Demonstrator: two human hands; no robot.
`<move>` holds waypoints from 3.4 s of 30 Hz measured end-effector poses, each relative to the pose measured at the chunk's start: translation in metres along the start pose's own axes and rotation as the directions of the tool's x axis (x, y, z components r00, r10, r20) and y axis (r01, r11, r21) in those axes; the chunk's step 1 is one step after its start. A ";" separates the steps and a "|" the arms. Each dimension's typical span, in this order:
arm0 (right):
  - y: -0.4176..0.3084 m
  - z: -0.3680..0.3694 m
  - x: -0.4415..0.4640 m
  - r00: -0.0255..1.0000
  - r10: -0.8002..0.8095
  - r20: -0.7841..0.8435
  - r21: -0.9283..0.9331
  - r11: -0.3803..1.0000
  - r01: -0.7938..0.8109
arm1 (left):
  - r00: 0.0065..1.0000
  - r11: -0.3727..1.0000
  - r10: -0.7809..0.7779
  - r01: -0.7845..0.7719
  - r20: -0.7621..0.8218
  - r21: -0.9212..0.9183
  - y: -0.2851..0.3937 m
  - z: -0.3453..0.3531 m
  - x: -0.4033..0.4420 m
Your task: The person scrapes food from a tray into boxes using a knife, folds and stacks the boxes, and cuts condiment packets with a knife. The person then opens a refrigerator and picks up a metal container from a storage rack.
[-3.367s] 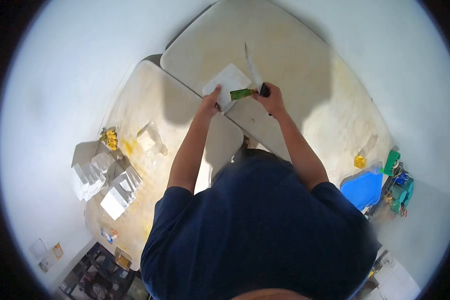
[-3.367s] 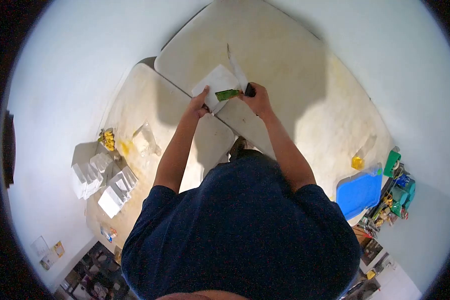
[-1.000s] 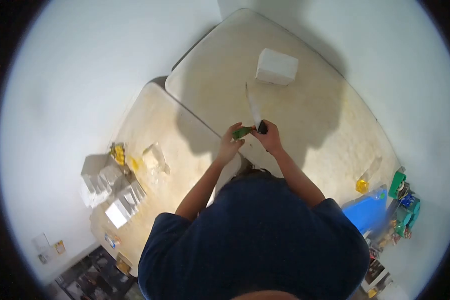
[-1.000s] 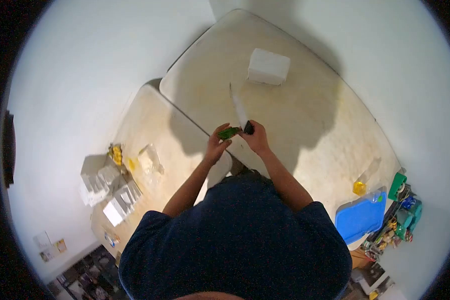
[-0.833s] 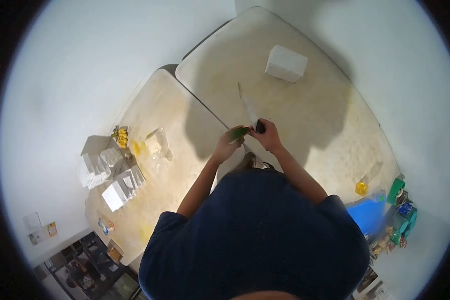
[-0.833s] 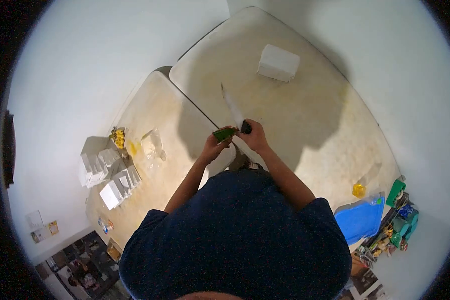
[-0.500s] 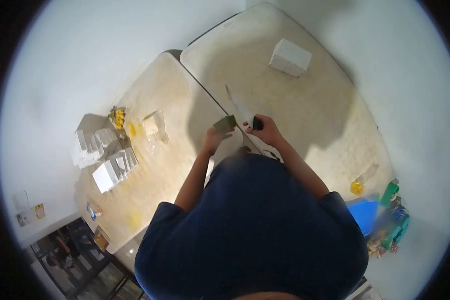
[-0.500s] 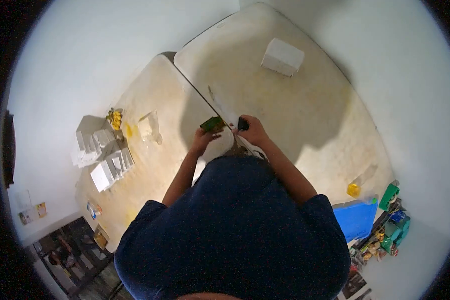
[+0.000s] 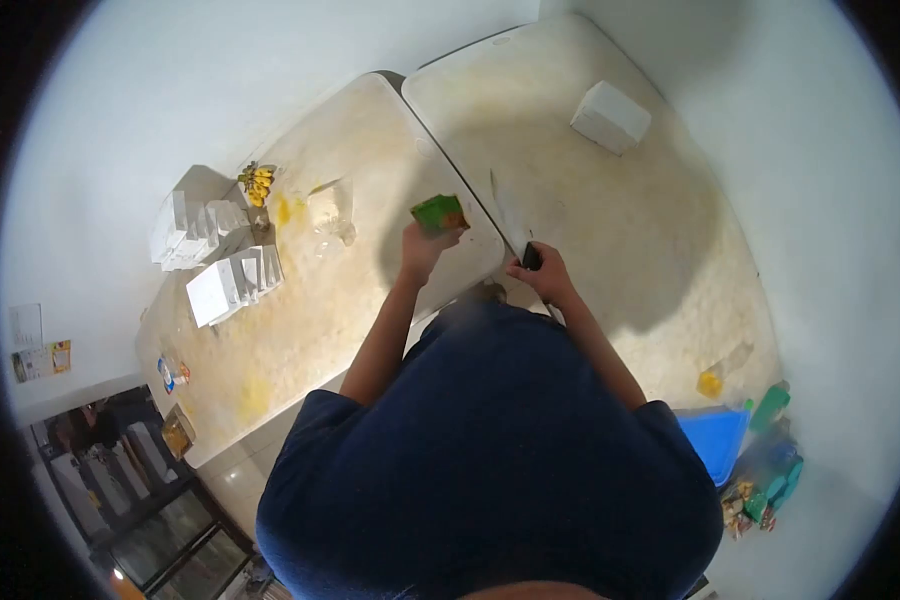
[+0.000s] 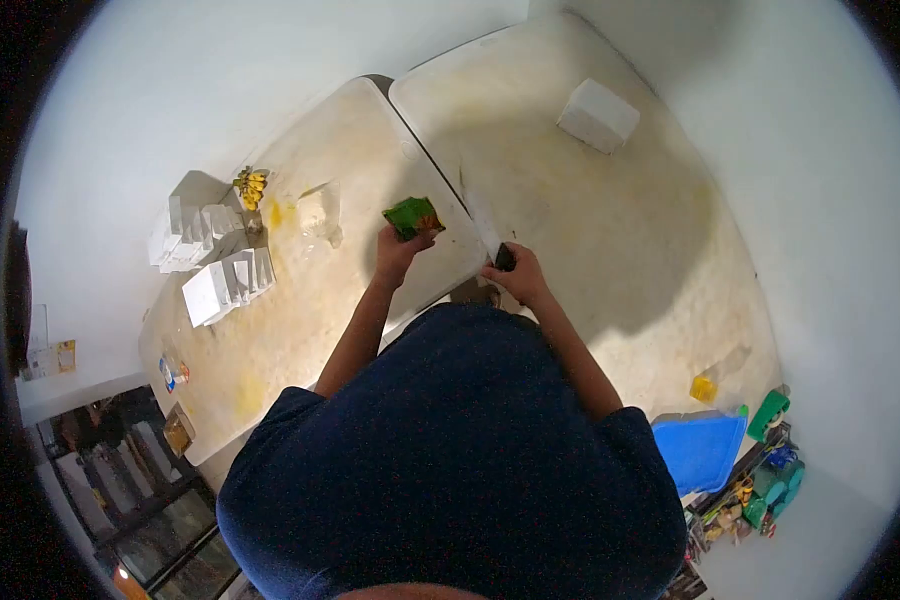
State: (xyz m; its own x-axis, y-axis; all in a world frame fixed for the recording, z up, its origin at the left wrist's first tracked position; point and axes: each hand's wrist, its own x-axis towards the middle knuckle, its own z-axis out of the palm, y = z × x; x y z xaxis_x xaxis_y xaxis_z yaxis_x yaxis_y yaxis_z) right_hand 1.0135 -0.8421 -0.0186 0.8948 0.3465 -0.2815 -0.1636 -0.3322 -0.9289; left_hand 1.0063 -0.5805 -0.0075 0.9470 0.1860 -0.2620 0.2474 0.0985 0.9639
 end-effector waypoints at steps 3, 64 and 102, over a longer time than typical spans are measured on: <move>0.003 0.008 -0.009 1.000 0.013 0.008 -0.010 1.000 -0.013 | 0.999 0.999 0.024 -0.023 -0.039 0.037 -0.016 -0.012 -0.007; -0.105 0.593 -0.271 0.964 -0.139 -0.225 -0.002 0.990 0.143 | 0.904 0.938 -0.324 0.346 0.280 -0.031 -0.148 -0.559 -0.324; -0.215 1.042 -0.215 0.977 -0.023 0.214 0.266 0.963 -0.036 | 0.979 0.867 -0.016 0.113 -0.201 0.485 -0.115 -1.078 -0.306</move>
State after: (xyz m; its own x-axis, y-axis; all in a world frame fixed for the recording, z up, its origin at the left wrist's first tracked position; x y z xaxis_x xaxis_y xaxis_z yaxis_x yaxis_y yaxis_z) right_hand 0.4236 0.0694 -0.0092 0.7887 0.5338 -0.3050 -0.2997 -0.0994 -0.9488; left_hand 0.4673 0.4056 -0.0891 0.8825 0.3771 -0.2811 0.4213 -0.3680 0.8289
